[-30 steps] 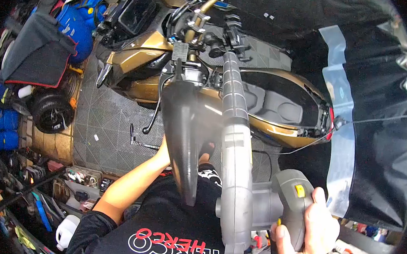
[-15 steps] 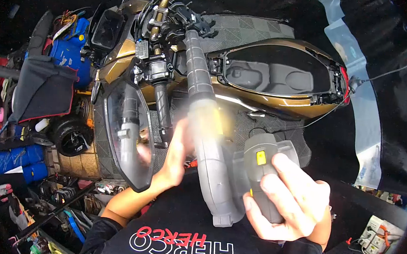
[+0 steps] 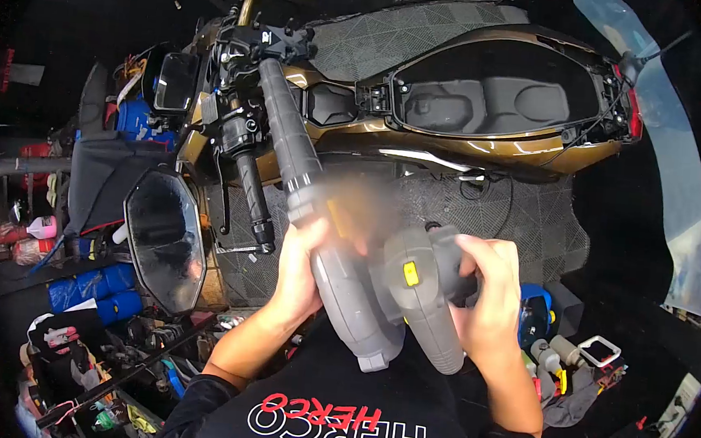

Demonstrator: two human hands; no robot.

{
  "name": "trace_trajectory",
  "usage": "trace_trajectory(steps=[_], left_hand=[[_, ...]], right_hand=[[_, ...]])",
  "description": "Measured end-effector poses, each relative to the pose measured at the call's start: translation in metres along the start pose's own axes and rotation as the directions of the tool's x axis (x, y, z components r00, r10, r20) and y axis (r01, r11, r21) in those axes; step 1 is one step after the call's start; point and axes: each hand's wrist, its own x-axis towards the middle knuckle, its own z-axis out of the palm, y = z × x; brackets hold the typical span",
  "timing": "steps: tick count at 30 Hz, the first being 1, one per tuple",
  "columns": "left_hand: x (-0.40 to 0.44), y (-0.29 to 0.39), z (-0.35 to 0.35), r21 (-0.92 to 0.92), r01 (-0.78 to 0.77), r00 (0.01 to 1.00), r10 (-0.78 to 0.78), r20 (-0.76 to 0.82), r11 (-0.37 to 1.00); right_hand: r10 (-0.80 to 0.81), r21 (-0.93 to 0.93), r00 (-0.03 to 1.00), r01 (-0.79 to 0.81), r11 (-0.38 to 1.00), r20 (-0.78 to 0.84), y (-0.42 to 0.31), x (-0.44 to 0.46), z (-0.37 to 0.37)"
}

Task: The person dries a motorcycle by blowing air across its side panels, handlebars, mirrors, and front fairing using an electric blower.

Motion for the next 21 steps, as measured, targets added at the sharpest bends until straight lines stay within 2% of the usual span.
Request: trace_trajectory(steps=[1, 2, 3, 4, 5, 7, 8, 9, 11, 13, 16, 21], left_hand=[[0.000, -0.005, 0.004, 0.011, -0.005, 1.000, 0.005, -0.002, 1.000], [-0.001, -0.014, 0.006, 0.032, -0.006, 1.000, 0.007, -0.008, 0.999], [-0.001, -0.021, 0.009, 0.052, -0.011, 1.000, 0.011, -0.013, 0.999], [-0.001, -0.027, 0.013, 0.099, -0.014, 0.999, 0.019, -0.045, 0.995], [0.001, -0.032, 0.017, 0.109, -0.012, 0.997, 0.019, -0.070, 0.994], [0.005, -0.048, 0.018, 0.103, 0.006, 0.991, 0.008, -0.132, 0.995], [0.007, -0.049, 0.018, 0.112, 0.007, 0.991, 0.008, -0.134, 0.994], [0.009, -0.049, 0.018, 0.108, -0.022, 0.992, 0.035, -0.122, 0.994], [0.014, -0.050, 0.019, 0.103, -0.048, 0.991, 0.061, -0.119, 0.993], [0.022, -0.046, 0.019, 0.090, -0.112, 0.987, 0.121, -0.103, 0.990], [0.026, -0.036, 0.022, 0.101, -0.129, 0.984, 0.140, -0.110, 0.986], [0.028, -0.041, 0.025, 0.142, -0.134, 0.978, 0.154, -0.141, 0.981]], right_hand=[[0.188, 0.012, 0.957, -0.196, 0.981, 0.220, 0.002, -0.003, -0.011], [0.413, 0.245, 0.864, -0.483, 0.841, 0.287, 0.005, -0.007, -0.017], [0.572, 0.429, 0.714, -0.700, 0.571, 0.404, 0.009, -0.008, -0.022], [0.496, 0.510, 0.749, -0.663, 0.549, 0.439, 0.008, -0.003, -0.028], [0.496, 0.606, 0.723, -0.683, 0.408, 0.481, 0.013, -0.016, -0.019], [0.326, 0.510, 0.518, -0.852, 0.117, 0.791, 0.010, -0.016, -0.025], [0.349, 0.506, 0.535, -0.844, 0.178, 0.769, 0.010, -0.016, -0.023], [0.347, 0.510, 0.536, -0.843, 0.172, 0.770, 0.011, -0.013, -0.022], [0.421, 0.410, 0.502, -0.863, 0.295, 0.755, 0.013, -0.007, -0.021], [0.424, 0.463, 0.594, -0.802, 0.378, 0.683, 0.011, -0.004, -0.014], [0.440, 0.476, 0.627, -0.777, 0.412, 0.642, 0.008, 0.005, -0.012], [0.429, 0.457, 0.609, -0.789, 0.410, 0.667, 0.017, 0.003, -0.011]])
